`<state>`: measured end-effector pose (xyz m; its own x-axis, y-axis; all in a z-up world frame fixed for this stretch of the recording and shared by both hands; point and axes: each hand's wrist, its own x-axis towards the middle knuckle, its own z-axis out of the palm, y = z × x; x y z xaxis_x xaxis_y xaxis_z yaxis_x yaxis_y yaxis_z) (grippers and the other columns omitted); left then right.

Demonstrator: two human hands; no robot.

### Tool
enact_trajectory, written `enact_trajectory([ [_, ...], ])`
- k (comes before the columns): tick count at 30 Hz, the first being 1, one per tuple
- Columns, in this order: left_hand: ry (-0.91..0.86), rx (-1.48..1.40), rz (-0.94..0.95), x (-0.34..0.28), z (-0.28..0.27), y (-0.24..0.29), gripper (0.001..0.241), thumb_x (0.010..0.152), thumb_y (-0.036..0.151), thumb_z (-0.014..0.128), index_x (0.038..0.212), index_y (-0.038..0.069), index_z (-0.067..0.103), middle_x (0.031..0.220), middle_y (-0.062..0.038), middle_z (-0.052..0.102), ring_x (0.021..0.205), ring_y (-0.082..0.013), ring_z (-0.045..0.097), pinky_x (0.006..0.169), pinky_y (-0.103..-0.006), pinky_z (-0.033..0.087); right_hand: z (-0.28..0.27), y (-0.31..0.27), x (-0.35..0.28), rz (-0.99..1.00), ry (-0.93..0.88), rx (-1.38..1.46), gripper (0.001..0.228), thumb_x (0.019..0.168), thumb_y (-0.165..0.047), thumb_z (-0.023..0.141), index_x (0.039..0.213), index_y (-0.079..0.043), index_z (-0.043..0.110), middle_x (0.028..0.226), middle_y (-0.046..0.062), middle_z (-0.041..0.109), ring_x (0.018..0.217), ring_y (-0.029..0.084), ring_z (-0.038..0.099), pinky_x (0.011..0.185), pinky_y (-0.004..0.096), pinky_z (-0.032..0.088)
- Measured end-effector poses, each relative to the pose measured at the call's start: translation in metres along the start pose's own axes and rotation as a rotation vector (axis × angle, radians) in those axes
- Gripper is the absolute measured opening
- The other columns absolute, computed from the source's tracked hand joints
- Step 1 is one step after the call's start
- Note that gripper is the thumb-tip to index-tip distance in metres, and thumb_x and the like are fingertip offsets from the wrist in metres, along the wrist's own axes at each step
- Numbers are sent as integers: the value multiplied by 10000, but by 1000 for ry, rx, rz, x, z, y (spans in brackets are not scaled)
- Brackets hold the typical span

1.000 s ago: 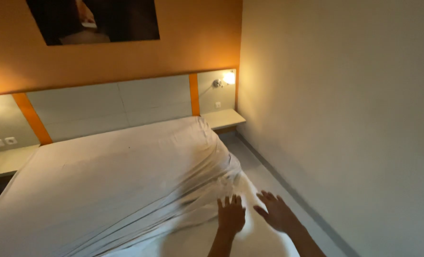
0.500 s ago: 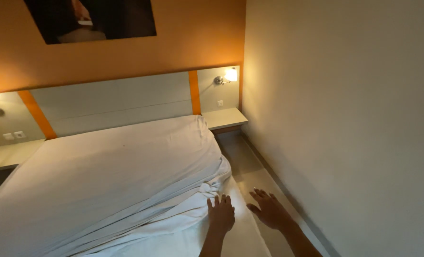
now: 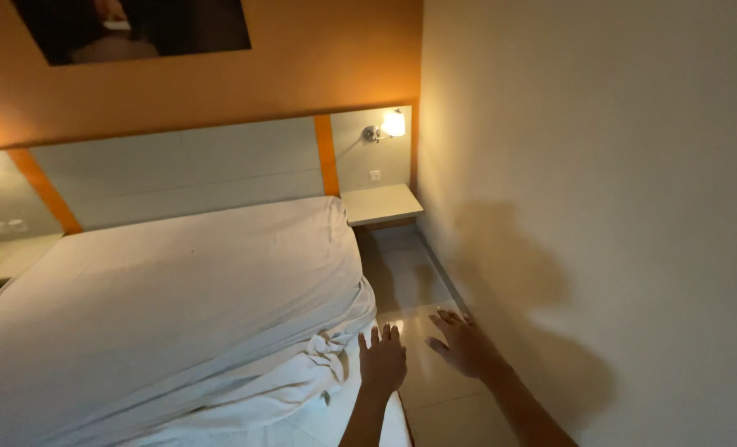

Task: The person spreads a white fitted sheet over a mattress, smoothing it out and tucking the edges under the mattress corners. They work around the bed, pulling the sheet taut and ensuring it is properly fitted.

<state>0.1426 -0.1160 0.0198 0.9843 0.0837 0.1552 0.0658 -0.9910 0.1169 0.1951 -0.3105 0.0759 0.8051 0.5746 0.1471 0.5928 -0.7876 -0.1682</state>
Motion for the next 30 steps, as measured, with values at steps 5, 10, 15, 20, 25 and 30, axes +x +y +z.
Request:
enact_trajectory([
  [5, 16, -5, -124, 39, 38, 37, 573, 1025, 330, 526, 1510, 60, 384, 1580, -129, 414, 1484, -345, 333, 1194, -629, 202, 8, 63, 34, -100, -70, 65, 657, 1018, -503, 494, 1518, -85, 413, 1621, 139, 356, 1519, 287, 312, 1241, 466, 234],
  [10, -39, 16, -252, 52, 61, 69, 603, 1014, 327, 533, 1525, 63, 350, 1594, -127, 377, 1480, -352, 312, 1186, -638, 189, 19, 118, 57, -194, -194, 46, 652, 1033, -493, 480, 1542, -96, 386, 1636, 146, 329, 1534, 286, 282, 1249, 472, 227],
  [15, -55, 17, -352, 49, 71, 83, 584, 1023, 316, 527, 1525, 66, 360, 1605, -118, 375, 1496, -348, 316, 1205, -628, 201, 16, 137, 75, -242, -226, 127, 651, 1025, -448, 505, 1551, -97, 349, 1646, 123, 314, 1552, 256, 250, 1269, 459, 180],
  [20, -69, 66, -413, 64, 98, 60, 588, 1025, 317, 521, 1524, 60, 345, 1603, -132, 360, 1486, -358, 310, 1178, -635, 206, 41, 135, 110, -322, -260, 128, 657, 1029, -437, 500, 1561, -91, 330, 1662, 133, 278, 1552, 263, 246, 1271, 435, 179],
  [25, -44, 98, -479, 93, 116, 34, 571, 1029, 321, 502, 1521, 71, 359, 1599, -115, 376, 1482, -340, 328, 1189, -631, 201, 58, 122, 150, -355, -328, 166, 731, 1018, -521, 480, 1590, -117, 271, 1685, 120, 215, 1568, 270, 182, 1267, 429, 166],
  [30, -101, 72, -506, 140, 182, -20, 574, 1033, 323, 502, 1520, 59, 353, 1601, -124, 355, 1467, -352, 319, 1166, -652, 189, 110, 123, 218, -438, -349, 168, 767, 1039, -527, 438, 1607, -77, 189, 1695, 125, 182, 1575, 278, 146, 1274, 450, 120],
])
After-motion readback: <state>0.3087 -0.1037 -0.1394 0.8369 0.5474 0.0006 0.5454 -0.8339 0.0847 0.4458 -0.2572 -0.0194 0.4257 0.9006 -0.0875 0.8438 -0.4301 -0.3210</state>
